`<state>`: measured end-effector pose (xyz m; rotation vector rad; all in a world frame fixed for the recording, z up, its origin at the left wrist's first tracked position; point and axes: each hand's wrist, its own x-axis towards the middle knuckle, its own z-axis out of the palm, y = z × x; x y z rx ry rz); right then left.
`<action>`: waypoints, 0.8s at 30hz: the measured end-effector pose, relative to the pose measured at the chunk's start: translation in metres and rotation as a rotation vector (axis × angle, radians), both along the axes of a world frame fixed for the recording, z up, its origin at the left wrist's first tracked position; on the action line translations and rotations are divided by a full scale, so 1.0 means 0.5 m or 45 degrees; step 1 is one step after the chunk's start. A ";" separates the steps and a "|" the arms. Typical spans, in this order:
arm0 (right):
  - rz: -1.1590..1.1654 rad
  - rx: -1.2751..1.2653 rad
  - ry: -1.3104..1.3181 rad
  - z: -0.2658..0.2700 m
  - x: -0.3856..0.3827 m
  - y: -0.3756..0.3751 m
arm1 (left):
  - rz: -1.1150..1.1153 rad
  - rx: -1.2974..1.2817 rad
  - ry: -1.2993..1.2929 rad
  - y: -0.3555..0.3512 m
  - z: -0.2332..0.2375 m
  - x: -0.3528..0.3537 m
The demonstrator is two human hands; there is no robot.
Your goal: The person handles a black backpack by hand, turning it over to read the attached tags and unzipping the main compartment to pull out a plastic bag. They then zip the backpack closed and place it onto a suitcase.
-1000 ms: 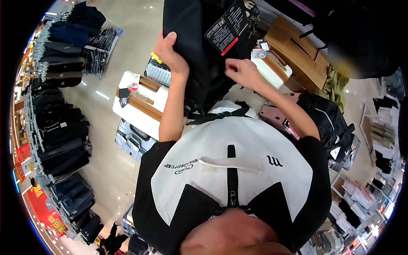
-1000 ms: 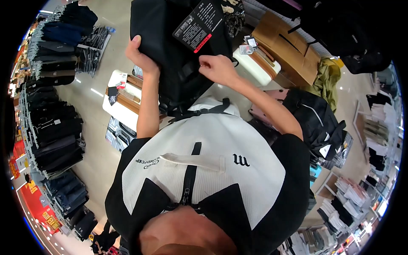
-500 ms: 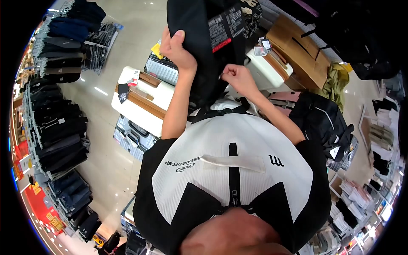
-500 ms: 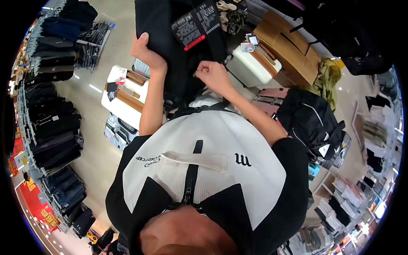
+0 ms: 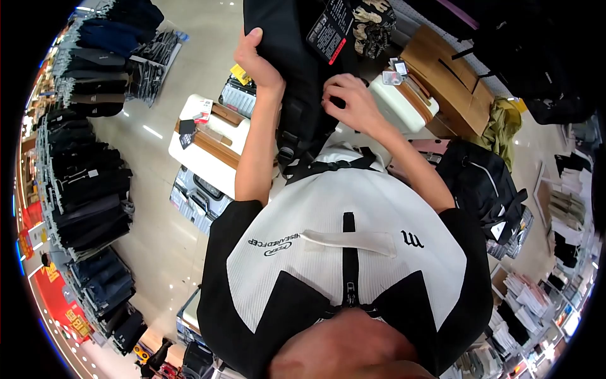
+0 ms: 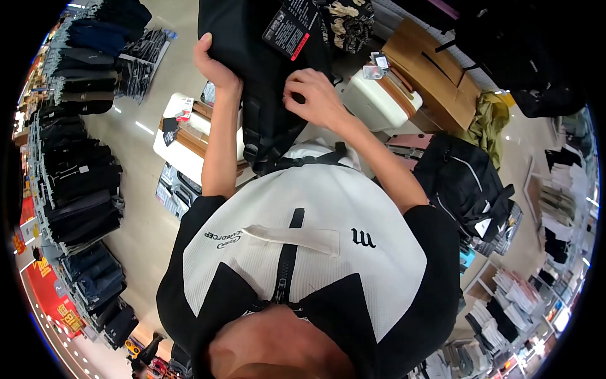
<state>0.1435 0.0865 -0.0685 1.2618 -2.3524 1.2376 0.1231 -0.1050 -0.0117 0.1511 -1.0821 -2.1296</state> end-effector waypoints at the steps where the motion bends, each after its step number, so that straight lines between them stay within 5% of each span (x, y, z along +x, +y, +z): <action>1: -0.001 0.064 -0.085 0.004 -0.001 0.001 | -0.016 -0.020 -0.016 -0.008 -0.006 0.003; 7: -0.055 0.331 -0.602 0.034 -0.002 0.003 | 0.151 -0.206 -0.172 0.004 0.006 0.038; 13: 0.092 0.023 -0.325 -0.007 -0.003 -0.010 | 0.133 -0.015 -0.116 -0.002 -0.015 0.046; 24: 0.191 0.388 -0.734 0.016 -0.002 -0.015 | 0.237 0.221 -0.222 -0.028 -0.007 0.090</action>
